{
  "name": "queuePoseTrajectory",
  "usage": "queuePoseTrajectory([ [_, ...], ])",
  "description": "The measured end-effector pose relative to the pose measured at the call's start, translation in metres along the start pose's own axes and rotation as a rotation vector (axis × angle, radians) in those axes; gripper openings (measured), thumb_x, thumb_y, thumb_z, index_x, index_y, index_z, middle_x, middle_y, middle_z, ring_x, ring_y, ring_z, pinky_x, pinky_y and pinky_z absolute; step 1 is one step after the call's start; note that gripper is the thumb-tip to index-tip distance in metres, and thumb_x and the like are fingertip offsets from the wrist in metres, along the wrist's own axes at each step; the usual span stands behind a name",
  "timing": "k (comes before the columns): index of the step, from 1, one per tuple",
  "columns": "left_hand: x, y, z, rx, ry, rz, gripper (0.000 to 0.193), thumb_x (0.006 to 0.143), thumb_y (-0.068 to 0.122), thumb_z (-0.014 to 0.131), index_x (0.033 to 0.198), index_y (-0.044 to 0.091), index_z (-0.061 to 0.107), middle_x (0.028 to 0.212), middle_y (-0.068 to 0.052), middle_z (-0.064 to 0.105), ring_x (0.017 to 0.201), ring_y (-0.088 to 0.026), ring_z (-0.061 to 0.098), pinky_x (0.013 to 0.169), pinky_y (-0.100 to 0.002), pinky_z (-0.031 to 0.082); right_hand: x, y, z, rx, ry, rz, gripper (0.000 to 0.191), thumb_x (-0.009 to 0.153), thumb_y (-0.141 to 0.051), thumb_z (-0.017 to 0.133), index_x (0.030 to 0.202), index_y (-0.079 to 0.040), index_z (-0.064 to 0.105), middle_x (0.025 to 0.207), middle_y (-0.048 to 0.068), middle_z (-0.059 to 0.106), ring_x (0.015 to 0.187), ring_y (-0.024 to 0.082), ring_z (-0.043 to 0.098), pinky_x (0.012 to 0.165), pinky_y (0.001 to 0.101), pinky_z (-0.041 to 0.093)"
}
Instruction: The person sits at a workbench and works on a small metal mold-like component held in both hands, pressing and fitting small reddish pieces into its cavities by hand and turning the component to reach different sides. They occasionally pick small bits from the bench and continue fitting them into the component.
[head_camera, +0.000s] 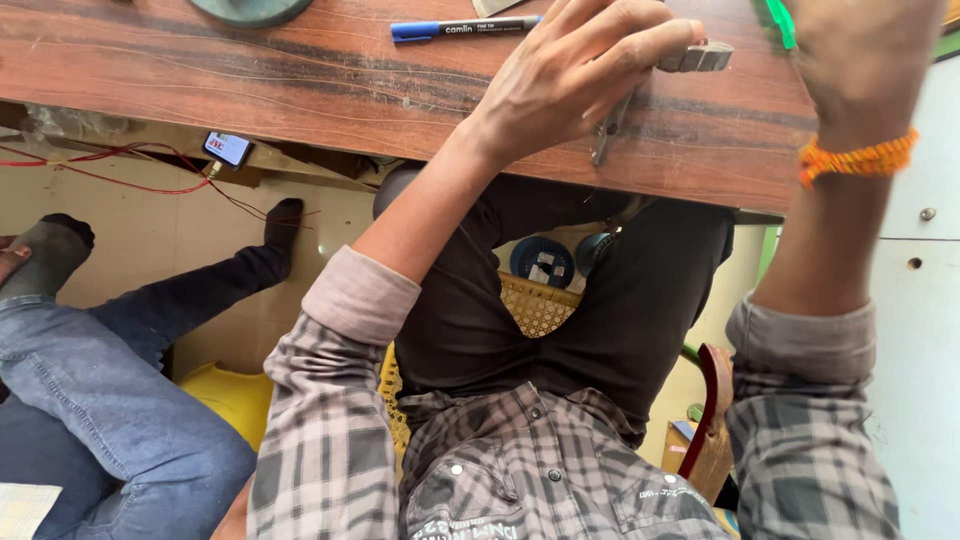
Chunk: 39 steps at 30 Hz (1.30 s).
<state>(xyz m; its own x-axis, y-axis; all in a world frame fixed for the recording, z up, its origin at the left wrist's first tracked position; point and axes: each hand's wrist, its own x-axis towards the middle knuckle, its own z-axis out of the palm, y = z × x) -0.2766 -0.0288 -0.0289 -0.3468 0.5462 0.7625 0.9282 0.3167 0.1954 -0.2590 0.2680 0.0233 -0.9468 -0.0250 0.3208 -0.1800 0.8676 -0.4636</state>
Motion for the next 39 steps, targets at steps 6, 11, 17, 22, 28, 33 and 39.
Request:
queuePoseTrajectory([
  [6,-0.007,-0.007,0.010,-0.171,0.009,-0.058,0.072,0.104,0.011,0.076,0.160,0.025,0.034,0.151,0.003,0.055,0.136,-0.022,0.057,0.118,-0.041,0.049,-0.032,-0.054,-0.034,0.413,-0.113,0.002,0.010,0.111,-0.006,0.073,0.106,0.002,0.071,0.093,0.003,0.069,0.079,0.006,0.062,0.072,0.0204,0.048],
  [11,-0.005,-0.003,0.008,-0.193,0.015,-0.123,0.077,0.103,0.011,0.078,0.161,0.025,0.029,0.142,0.004,0.064,0.130,-0.021,0.063,0.112,-0.041,0.050,-0.042,-0.103,-0.044,0.332,-0.177,0.009,0.009,0.111,-0.004,0.079,0.106,0.002,0.074,0.084,0.004,0.069,0.070,0.005,0.060,0.064,0.0196,0.044],
  [17,0.002,-0.001,0.001,-0.335,0.077,-0.110,0.072,0.100,0.009,0.080,0.155,0.021,0.035,0.134,0.001,0.065,0.123,-0.025,0.065,0.104,-0.041,0.053,-0.054,-0.119,-0.026,0.245,-0.185,-0.020,0.013,0.100,-0.004,0.083,0.106,0.002,0.073,0.074,0.009,0.063,0.063,0.011,0.053,0.058,0.0283,0.038],
  [22,0.007,-0.003,-0.004,-0.292,0.033,-0.149,0.052,0.095,0.009,0.081,0.138,0.021,0.054,0.121,-0.004,0.064,0.108,-0.029,0.066,0.092,-0.045,0.053,-0.067,-0.104,0.019,0.076,-0.045,-0.418,0.011,0.099,0.000,0.084,0.098,0.001,0.073,0.075,0.014,0.064,0.065,0.019,0.059,0.063,0.0326,0.044],
  [28,-0.001,0.001,-0.010,0.045,0.006,0.090,0.053,0.095,0.015,0.076,0.142,0.029,0.057,0.142,-0.004,0.052,0.128,-0.026,0.051,0.108,-0.042,0.047,-0.074,-0.080,0.045,0.213,-0.014,-0.288,0.010,0.106,0.001,0.081,0.099,0.000,0.074,0.070,0.009,0.060,0.060,0.013,0.055,0.059,0.0280,0.041],
  [33,-0.010,-0.001,-0.011,0.322,-0.039,0.264,0.019,0.096,0.023,0.068,0.112,0.015,0.060,0.152,-0.002,0.044,0.142,-0.021,0.041,0.117,-0.042,0.039,-0.087,-0.091,0.034,0.401,-0.041,-0.075,0.007,0.096,0.007,0.078,0.102,0.003,0.076,0.067,0.007,0.057,0.058,0.011,0.044,0.055,0.0275,0.034],
  [39,-0.013,0.002,-0.007,0.272,0.066,0.233,0.012,0.096,0.017,0.067,0.104,0.013,0.060,0.152,0.001,0.042,0.134,-0.019,0.044,0.114,-0.039,0.039,-0.083,-0.113,-0.010,0.239,-0.081,-0.139,0.014,0.091,0.004,0.084,0.103,0.001,0.076,0.080,0.006,0.062,0.065,0.009,0.047,0.058,0.0281,0.035],
])
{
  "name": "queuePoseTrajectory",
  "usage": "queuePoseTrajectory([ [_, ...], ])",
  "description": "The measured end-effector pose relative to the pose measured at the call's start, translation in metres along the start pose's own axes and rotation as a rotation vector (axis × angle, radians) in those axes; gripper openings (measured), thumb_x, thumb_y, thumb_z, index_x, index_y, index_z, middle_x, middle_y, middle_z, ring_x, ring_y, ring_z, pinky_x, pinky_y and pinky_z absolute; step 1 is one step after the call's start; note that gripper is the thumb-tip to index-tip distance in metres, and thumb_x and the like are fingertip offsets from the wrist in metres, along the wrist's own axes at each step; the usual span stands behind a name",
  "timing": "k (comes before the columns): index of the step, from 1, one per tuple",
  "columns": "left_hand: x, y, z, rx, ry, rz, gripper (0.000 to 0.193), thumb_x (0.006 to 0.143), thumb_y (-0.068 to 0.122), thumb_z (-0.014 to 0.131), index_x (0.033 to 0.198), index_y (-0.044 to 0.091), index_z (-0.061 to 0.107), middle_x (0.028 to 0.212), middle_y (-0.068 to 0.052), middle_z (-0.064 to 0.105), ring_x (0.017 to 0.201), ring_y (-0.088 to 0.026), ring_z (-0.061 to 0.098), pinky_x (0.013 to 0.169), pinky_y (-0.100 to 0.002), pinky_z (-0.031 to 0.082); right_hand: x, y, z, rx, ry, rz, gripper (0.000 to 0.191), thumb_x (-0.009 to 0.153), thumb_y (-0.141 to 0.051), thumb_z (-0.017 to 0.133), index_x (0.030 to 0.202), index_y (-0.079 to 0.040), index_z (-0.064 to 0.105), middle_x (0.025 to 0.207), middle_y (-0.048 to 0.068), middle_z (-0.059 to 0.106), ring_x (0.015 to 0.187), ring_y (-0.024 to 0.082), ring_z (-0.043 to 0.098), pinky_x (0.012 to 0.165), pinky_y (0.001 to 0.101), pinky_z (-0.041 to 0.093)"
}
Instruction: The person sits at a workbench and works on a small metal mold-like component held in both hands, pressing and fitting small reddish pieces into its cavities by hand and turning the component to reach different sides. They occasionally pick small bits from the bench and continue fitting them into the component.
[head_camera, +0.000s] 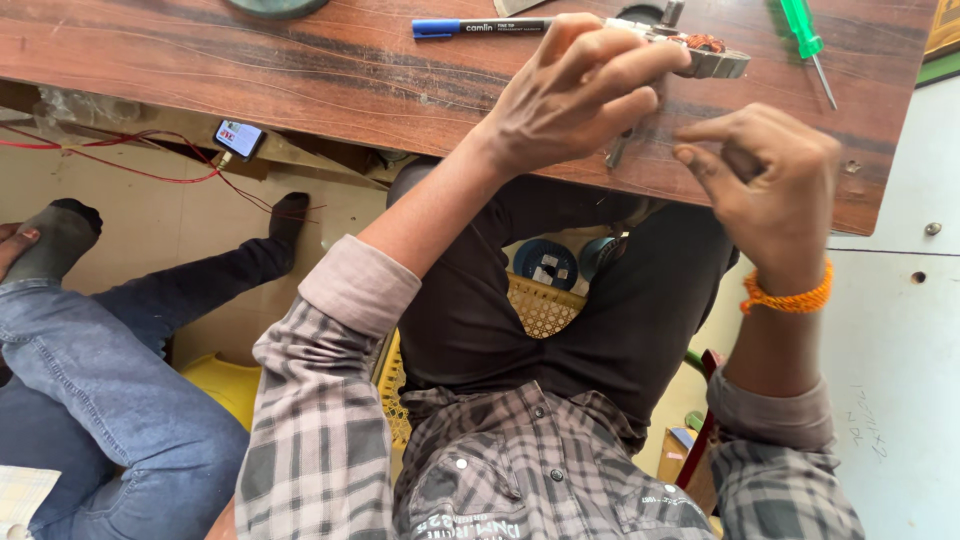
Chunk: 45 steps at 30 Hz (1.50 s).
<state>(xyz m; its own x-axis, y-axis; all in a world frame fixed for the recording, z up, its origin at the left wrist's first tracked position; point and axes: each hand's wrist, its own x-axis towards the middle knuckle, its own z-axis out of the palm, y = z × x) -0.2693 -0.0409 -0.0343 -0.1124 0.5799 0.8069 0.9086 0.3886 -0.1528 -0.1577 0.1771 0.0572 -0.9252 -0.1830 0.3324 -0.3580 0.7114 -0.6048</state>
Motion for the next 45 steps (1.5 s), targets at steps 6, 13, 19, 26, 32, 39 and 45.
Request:
queuePoseTrajectory([
  [6,0.001,0.012,-0.002,-0.163,0.091,-0.234,0.017,0.095,0.014,0.077,0.098,0.012,0.060,0.147,0.001,0.045,0.123,-0.019,0.047,0.105,-0.038,0.040,0.025,-0.010,-0.013,-0.155,0.062,-0.218,0.010,0.097,0.006,0.083,0.104,0.004,0.076,0.084,0.008,0.062,0.071,0.011,0.052,0.064,0.0271,0.038],
  [13,0.008,0.019,0.003,-0.107,0.170,-0.363,0.019,0.093,0.010,0.079,0.097,0.013,0.060,0.142,0.004,0.044,0.115,-0.018,0.048,0.100,-0.037,0.039,0.070,0.016,0.003,-0.053,-0.017,-0.249,0.003,0.106,0.005,0.077,0.106,0.005,0.074,0.087,0.012,0.070,0.075,0.015,0.066,0.065,0.0284,0.046],
  [19,0.004,0.018,0.009,-0.124,0.168,-0.407,0.022,0.093,0.011,0.079,0.096,0.013,0.058,0.143,0.003,0.044,0.116,-0.017,0.049,0.101,-0.039,0.039,0.086,0.044,0.007,0.045,-0.088,-0.237,0.008,0.104,0.008,0.064,0.106,0.007,0.072,0.097,0.012,0.074,0.083,0.015,0.071,0.067,0.0242,0.053],
  [26,0.005,0.012,0.011,0.000,0.092,-0.166,0.020,0.098,0.017,0.076,0.107,0.014,0.059,0.151,0.000,0.046,0.129,-0.019,0.045,0.106,-0.041,0.038,0.086,0.087,0.001,-0.041,-0.058,-0.178,0.007,0.104,0.002,0.070,0.107,0.007,0.073,0.097,0.012,0.073,0.082,0.017,0.066,0.067,0.0276,0.049],
  [32,0.005,0.002,0.005,-0.099,-0.008,-0.124,0.033,0.095,0.011,0.071,0.123,0.016,0.055,0.154,0.001,0.049,0.134,-0.023,0.045,0.108,-0.042,0.042,0.057,0.089,-0.018,0.063,0.060,0.051,0.013,0.104,-0.007,0.072,0.109,0.005,0.069,0.101,0.008,0.073,0.087,0.011,0.066,0.079,0.0233,0.054],
  [39,0.008,0.001,0.008,-0.185,0.003,-0.169,0.042,0.101,0.010,0.072,0.135,0.018,0.049,0.143,0.001,0.053,0.125,-0.024,0.051,0.108,-0.045,0.043,0.046,0.021,-0.039,0.158,-0.053,0.223,0.008,0.110,-0.007,0.076,0.110,0.000,0.073,0.089,0.001,0.068,0.071,0.003,0.058,0.065,0.0195,0.043],
  [45,0.012,0.002,0.007,-0.264,0.019,-0.260,0.047,0.101,0.007,0.072,0.139,0.017,0.047,0.142,0.004,0.053,0.119,-0.023,0.052,0.102,-0.042,0.042,0.037,-0.014,-0.022,0.003,-0.089,0.069,0.009,0.098,0.002,0.080,0.105,0.003,0.075,0.075,0.009,0.065,0.062,0.009,0.053,0.056,0.0267,0.039],
])
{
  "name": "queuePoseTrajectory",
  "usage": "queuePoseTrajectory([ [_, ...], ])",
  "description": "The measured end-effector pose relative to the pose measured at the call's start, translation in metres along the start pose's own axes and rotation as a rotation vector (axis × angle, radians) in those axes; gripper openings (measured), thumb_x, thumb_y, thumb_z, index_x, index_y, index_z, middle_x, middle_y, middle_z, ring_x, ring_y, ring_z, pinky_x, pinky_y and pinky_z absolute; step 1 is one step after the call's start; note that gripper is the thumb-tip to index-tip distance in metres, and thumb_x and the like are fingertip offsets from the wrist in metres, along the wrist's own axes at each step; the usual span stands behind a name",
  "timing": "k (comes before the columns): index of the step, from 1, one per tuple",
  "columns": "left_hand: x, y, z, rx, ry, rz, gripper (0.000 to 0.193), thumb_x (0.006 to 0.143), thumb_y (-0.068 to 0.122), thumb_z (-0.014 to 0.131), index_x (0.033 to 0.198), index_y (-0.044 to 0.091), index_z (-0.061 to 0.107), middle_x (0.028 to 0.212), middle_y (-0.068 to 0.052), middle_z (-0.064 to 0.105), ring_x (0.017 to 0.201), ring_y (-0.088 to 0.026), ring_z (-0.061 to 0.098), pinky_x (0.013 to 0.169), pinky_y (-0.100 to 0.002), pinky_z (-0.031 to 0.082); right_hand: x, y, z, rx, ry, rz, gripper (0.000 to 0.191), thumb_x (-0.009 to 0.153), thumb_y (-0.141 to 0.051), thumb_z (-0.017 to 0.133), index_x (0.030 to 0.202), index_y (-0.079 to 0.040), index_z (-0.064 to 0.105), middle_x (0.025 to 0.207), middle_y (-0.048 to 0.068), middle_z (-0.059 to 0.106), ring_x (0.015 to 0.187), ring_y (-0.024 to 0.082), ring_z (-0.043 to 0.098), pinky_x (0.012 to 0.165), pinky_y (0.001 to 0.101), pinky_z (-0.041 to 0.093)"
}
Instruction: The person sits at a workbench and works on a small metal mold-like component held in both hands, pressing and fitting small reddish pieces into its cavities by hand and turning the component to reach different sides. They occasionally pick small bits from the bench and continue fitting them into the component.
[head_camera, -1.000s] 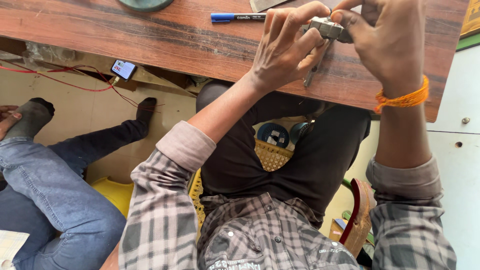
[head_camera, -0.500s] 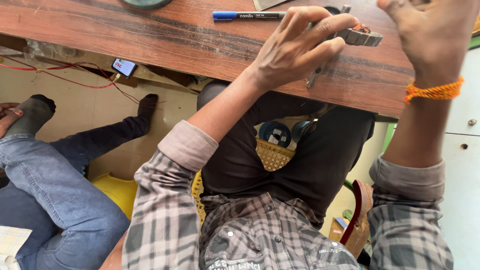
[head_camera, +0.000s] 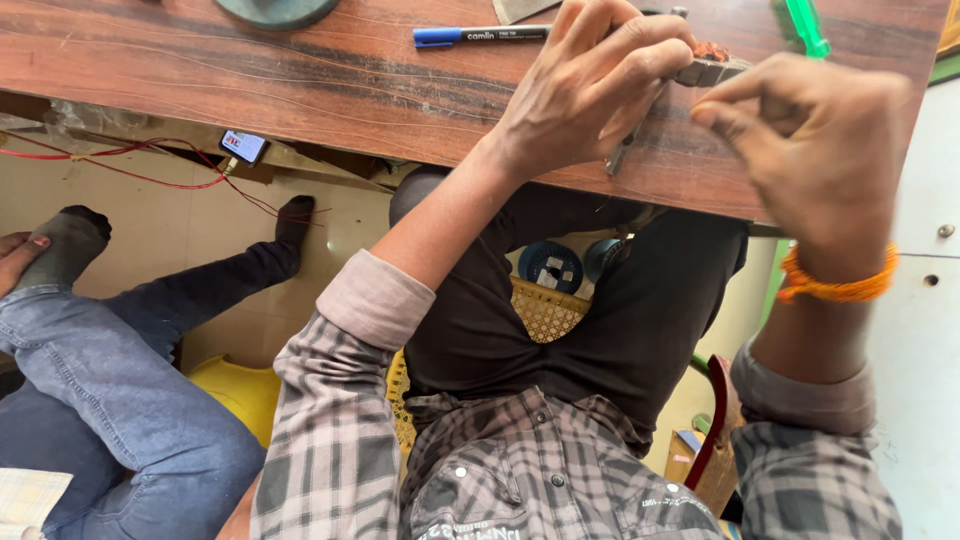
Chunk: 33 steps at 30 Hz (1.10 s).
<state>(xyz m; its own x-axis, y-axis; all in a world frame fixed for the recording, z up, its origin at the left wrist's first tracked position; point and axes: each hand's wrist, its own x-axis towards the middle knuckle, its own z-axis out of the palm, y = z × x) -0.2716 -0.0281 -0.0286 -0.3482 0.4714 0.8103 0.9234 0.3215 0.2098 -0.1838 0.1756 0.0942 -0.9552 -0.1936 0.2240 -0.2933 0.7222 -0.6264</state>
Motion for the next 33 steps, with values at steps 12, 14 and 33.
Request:
queuePoseTrajectory([
  [12,-0.008,-0.007,-0.006,0.225,-0.065,0.223,0.030,0.093,0.015,0.075,0.117,0.029,0.064,0.153,0.012,0.040,0.134,-0.021,0.047,0.111,-0.038,0.044,-0.029,0.041,0.070,0.155,0.115,0.040,0.003,0.101,0.001,0.076,0.100,0.000,0.073,0.064,0.003,0.054,0.057,0.004,0.043,0.054,0.0267,0.034],
  [14,-0.009,-0.010,-0.004,0.219,-0.074,0.259,0.017,0.095,0.020,0.076,0.104,0.020,0.061,0.152,0.011,0.042,0.135,-0.022,0.047,0.110,-0.040,0.045,-0.036,0.040,0.066,0.121,0.147,0.077,0.007,0.091,0.002,0.078,0.096,0.000,0.075,0.056,0.004,0.040,0.054,0.006,0.033,0.051,0.0291,0.027],
  [33,-0.007,0.004,-0.001,-0.022,0.112,-0.002,0.024,0.093,0.002,0.078,0.097,0.005,0.055,0.144,-0.006,0.042,0.121,-0.021,0.057,0.103,-0.042,0.048,0.030,0.012,0.021,-0.094,0.182,-0.423,0.004,0.103,0.009,0.075,0.105,0.005,0.074,0.084,0.008,0.067,0.072,0.009,0.061,0.067,0.0241,0.043],
])
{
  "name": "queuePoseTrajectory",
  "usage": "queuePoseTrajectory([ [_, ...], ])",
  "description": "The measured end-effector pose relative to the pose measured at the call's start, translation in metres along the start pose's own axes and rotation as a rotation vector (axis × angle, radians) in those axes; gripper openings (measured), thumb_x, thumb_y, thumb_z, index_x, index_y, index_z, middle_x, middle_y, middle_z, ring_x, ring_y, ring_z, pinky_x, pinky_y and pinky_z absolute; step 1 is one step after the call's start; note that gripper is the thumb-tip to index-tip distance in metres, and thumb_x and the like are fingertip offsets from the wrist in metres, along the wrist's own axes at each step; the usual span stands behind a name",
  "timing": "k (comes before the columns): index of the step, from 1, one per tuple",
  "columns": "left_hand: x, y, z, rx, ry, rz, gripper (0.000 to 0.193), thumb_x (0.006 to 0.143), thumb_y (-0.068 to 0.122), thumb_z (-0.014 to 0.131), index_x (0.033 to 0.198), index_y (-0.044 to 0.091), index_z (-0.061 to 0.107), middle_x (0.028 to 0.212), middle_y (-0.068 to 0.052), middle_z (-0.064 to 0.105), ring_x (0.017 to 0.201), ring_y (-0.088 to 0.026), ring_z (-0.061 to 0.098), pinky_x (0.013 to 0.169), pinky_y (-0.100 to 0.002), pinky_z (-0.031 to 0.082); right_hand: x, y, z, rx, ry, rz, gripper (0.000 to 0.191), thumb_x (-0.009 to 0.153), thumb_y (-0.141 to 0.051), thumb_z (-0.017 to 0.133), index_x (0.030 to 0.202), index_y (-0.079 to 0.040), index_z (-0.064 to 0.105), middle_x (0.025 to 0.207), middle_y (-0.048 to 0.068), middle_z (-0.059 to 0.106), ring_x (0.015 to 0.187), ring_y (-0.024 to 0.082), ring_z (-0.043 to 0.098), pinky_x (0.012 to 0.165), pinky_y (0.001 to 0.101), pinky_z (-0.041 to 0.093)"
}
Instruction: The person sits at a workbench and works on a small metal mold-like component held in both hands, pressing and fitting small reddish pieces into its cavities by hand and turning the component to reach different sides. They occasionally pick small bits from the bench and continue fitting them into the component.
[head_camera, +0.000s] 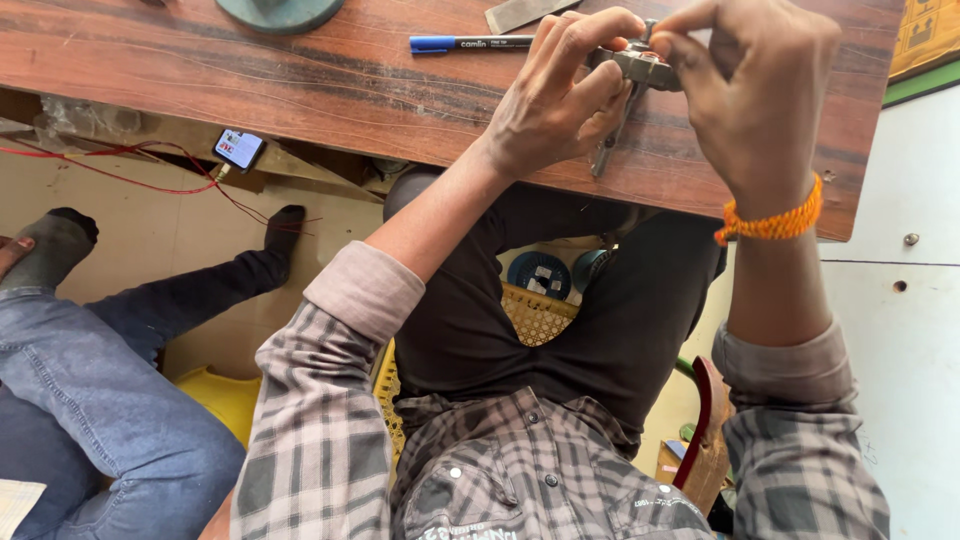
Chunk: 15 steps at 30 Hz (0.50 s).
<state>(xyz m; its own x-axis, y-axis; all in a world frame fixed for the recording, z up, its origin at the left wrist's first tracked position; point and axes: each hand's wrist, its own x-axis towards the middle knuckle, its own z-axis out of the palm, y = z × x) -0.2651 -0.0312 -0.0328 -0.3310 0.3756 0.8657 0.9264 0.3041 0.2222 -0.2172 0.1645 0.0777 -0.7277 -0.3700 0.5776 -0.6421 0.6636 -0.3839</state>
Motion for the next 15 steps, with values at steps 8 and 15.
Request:
queuePoseTrajectory([
  [8,-0.003,-0.002,0.003,-0.033,0.037,-0.004,0.019,0.095,-0.002,0.074,0.099,0.006,0.057,0.149,-0.005,0.038,0.125,-0.016,0.058,0.102,-0.037,0.048,0.011,0.025,0.016,0.122,-0.073,0.272,0.010,0.109,-0.002,0.079,0.107,0.004,0.071,0.083,0.011,0.061,0.075,0.015,0.063,0.066,0.0263,0.053],
  [15,-0.001,-0.005,0.004,0.028,-0.010,0.025,0.018,0.094,0.003,0.073,0.098,0.007,0.057,0.148,-0.003,0.042,0.124,-0.019,0.054,0.101,-0.039,0.045,-0.003,0.067,0.018,0.092,-0.125,0.351,0.016,0.112,-0.005,0.078,0.102,0.004,0.068,0.081,0.007,0.057,0.069,0.011,0.056,0.060,0.0256,0.045],
])
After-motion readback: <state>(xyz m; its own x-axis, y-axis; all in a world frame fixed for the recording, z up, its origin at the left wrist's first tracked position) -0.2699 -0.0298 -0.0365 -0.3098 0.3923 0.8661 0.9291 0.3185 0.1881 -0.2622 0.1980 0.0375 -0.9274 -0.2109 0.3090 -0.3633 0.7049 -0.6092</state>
